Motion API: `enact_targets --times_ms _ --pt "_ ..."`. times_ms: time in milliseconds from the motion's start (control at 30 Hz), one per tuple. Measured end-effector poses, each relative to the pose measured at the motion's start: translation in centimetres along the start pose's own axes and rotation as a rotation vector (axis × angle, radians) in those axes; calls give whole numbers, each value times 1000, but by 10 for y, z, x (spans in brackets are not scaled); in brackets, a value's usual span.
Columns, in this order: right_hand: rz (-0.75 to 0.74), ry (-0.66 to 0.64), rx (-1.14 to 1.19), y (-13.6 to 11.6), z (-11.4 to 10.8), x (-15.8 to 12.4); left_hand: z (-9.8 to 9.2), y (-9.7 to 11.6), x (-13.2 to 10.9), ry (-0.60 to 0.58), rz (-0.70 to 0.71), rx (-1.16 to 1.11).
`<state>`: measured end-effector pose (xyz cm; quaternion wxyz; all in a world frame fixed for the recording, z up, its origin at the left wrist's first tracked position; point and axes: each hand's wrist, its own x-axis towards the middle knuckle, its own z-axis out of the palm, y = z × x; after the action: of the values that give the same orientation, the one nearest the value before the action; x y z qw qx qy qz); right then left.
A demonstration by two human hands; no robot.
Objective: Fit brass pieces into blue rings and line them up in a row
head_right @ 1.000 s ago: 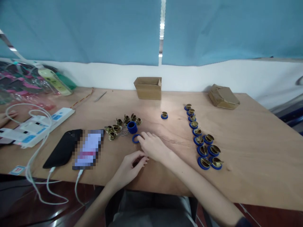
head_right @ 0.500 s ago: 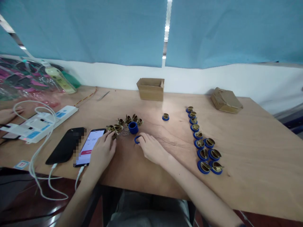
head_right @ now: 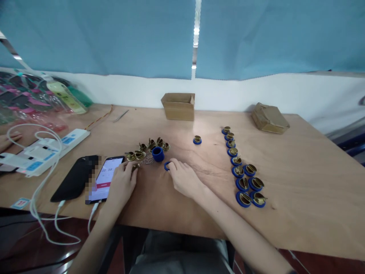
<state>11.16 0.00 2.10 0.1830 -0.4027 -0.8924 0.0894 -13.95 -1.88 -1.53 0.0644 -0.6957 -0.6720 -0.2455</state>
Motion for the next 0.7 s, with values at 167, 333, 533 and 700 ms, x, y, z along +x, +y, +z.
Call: enact_targets --times_ms 167,333,533,700 --pt "104 91 107 11 -3 -2 -24 5 0 41 -24 83" --pt "196 264 387 22 -17 -9 -49 34 -6 177 2 -226" --pt "411 331 604 18 -28 -38 -31 96 -36 -91 85 -558" --pt "459 278 869 8 -20 -53 -11 117 -51 -295 77 -745"
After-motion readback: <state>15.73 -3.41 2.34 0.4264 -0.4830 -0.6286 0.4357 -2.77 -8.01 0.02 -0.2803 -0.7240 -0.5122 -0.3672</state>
